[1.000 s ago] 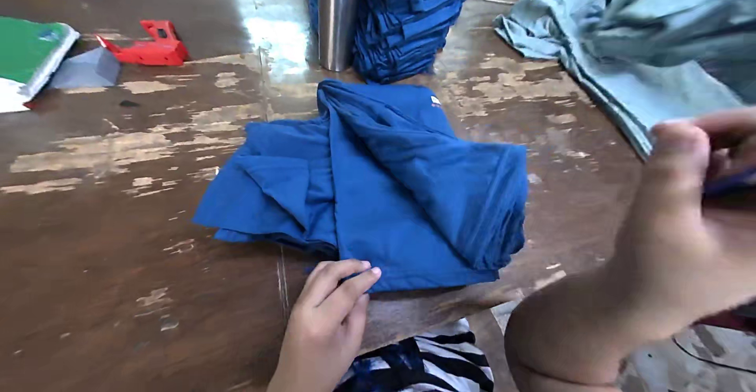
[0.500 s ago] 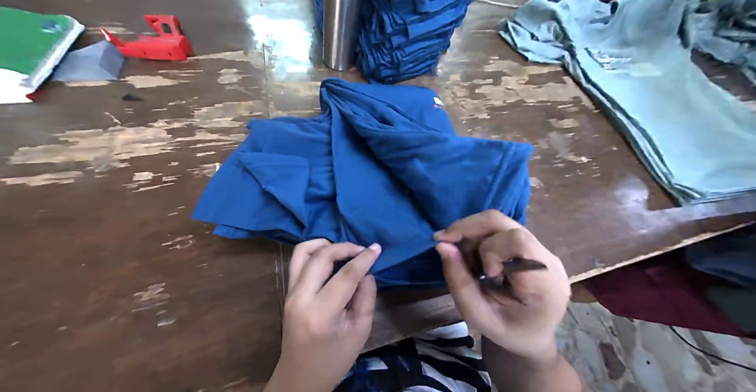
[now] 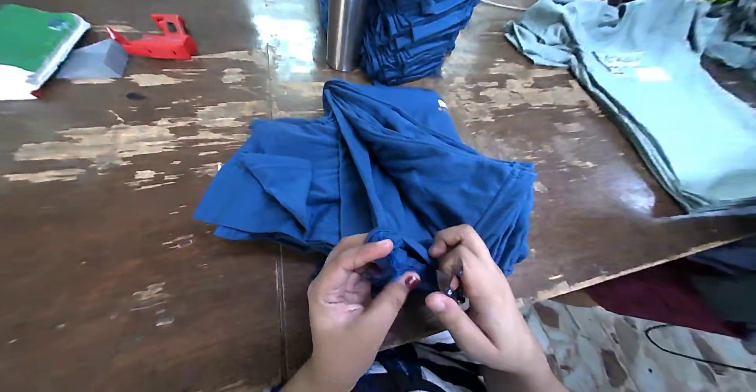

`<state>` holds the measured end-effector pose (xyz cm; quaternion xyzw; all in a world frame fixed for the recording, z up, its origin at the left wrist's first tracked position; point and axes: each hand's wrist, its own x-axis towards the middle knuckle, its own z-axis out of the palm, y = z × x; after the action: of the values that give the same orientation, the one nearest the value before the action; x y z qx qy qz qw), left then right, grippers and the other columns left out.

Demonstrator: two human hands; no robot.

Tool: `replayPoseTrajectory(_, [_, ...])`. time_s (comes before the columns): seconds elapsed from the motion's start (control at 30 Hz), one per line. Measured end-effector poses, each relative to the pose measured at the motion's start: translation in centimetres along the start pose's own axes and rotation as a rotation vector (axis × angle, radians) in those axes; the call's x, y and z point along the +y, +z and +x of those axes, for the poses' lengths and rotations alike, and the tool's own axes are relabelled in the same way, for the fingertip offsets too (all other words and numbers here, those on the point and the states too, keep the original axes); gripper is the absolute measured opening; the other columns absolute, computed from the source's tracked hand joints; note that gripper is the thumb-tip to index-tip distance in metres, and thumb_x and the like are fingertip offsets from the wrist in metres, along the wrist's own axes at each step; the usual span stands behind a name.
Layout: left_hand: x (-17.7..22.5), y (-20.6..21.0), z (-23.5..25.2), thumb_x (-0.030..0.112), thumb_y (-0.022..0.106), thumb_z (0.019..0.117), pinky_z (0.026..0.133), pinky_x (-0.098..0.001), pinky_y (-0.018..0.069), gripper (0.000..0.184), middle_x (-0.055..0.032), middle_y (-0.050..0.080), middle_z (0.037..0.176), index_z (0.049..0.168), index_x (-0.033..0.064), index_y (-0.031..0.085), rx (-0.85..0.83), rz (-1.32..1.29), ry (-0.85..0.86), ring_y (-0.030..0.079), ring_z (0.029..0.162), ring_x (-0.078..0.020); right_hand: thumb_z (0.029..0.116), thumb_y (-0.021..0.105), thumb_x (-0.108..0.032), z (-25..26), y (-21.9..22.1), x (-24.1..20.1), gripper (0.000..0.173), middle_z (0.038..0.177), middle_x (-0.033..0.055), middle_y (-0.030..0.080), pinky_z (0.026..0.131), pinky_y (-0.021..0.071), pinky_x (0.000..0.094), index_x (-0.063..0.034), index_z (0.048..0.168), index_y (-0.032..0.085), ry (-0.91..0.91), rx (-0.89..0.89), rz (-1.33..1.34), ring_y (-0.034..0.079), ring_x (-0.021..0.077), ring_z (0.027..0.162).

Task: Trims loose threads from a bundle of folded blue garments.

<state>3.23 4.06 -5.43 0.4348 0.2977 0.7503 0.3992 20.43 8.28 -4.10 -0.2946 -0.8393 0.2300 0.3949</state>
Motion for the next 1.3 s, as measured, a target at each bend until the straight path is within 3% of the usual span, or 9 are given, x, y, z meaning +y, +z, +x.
replayPoseTrajectory(0.1, [-0.3,0.3,-0.1,0.006,0.072,0.0931,0.089,-0.0184,0.0574,0.019,0.0034,0.070,0.117,0.110,0.0130,0.075,0.040,0.013,0.030,0.067,0.105,-0.0036,0.1077,0.041,-0.047,-0.6,0.1,-0.2,0.045,0.102,0.0086,0.054,0.074,0.0460,0.0198,-0.0073,0.090,0.053,0.006,-0.019,-0.092,0.055,0.0086,0.088])
replayPoseTrajectory(0.2, [-0.1,0.1,-0.2,0.014,0.068,0.0974,0.089,-0.0189,0.0570,0.012,0.0036,0.072,0.114,0.107,0.0125,0.075,0.033,-0.036,0.012,0.067,0.104,-0.0034,0.1058,0.049,-0.044,-1.1,0.3,-0.5,0.042,0.104,0.0109,0.059,0.085,0.0485,0.0239,-0.0058,0.090,0.059,-0.001,-0.008,-0.145,0.058,0.0133,0.097])
replayPoseTrajectory(0.37, [0.4,-0.3,-0.6,0.014,0.072,0.0943,0.089,-0.0185,0.0570,0.012,0.0026,0.072,0.114,0.105,0.0128,0.076,-0.019,-0.086,-0.018,0.068,0.104,-0.0038,0.1049,0.051,-0.042,-1.1,1.2,-1.1,0.040,0.103,0.0103,0.061,0.085,0.0475,0.0270,-0.0077,0.088,0.060,0.016,0.043,-0.213,0.058,0.0154,0.098])
replayPoseTrajectory(0.53, [0.5,-0.3,-1.1,0.012,0.076,0.0915,0.089,-0.0179,0.0564,0.014,0.0035,0.071,0.114,0.106,0.0134,0.077,-0.050,-0.014,-0.018,0.067,0.105,-0.0038,0.1061,0.045,-0.042,-0.4,2.1,-2.0,0.040,0.100,0.0091,0.061,0.080,0.0440,0.0327,-0.0102,0.087,0.059,0.039,0.058,-0.237,0.058,0.0174,0.094])
replayPoseTrajectory(0.83, [0.7,-0.6,-1.1,0.014,0.077,0.0910,0.086,-0.0161,0.0567,0.011,0.0049,0.070,0.108,0.102,0.0127,0.077,-0.038,0.064,-0.018,0.066,0.102,-0.0025,0.1083,0.037,-0.041,-0.3,2.6,-2.0,0.044,0.091,0.0073,0.060,0.076,0.0390,0.0342,-0.0114,0.083,0.058,0.014,0.069,-0.337,0.056,0.0196,0.089])
replayPoseTrajectory(0.93, [0.8,-0.8,-1.1,0.015,0.074,0.0929,0.089,-0.0170,0.0561,0.011,0.0057,0.070,0.111,0.103,0.0144,0.076,-0.066,0.056,-0.011,0.066,0.104,-0.0027,0.1089,0.034,-0.042,-0.3,2.3,-1.9,0.047,0.090,0.0062,0.059,0.077,0.0387,0.0344,-0.0127,0.080,0.057,0.019,0.048,-0.308,0.055,0.0197,0.089])
replayPoseTrajectory(1.07, [1.1,-1.4,-1.1,0.012,0.064,0.0961,0.090,-0.0221,0.0569,0.013,0.0042,0.070,0.117,0.107,0.0181,0.067,-0.090,-0.008,-0.015,0.068,0.106,-0.0064,0.1101,0.031,-0.043,-0.4,1.1,-1.9,0.050,0.095,0.0079,0.059,0.083,0.0448,0.0318,-0.0093,0.084,0.057,0.045,0.050,-0.139,0.057,0.0174,0.096])
replayPoseTrajectory(1.2, [1.2,-1.1,-0.9,0.010,0.074,0.0920,0.089,-0.0222,0.0588,0.028,0.0062,0.071,0.113,0.114,0.0203,0.059,-0.040,0.034,-0.008,0.070,0.101,-0.0055,0.1053,0.049,-0.043,0.2,0.3,-1.1,0.040,0.102,0.0104,0.058,0.079,0.0453,0.0234,-0.0063,0.090,0.057,0.058,0.110,-0.222,0.055,0.0122,0.091])
replayPoseTrajectory(1.3, [0.8,-1.2,-1.0,0.006,0.080,0.0861,0.086,-0.0185,0.0595,0.034,0.0108,0.070,0.107,0.111,0.0202,0.062,-0.020,0.252,0.095,0.069,0.098,-0.0009,0.0938,0.062,-0.016,0.4,-0.2,0.1,0.014,0.105,0.0122,0.065,0.074,0.0486,0.0211,-0.0034,0.097,0.056,0.002,0.115,-0.183,0.059,0.0110,0.086])
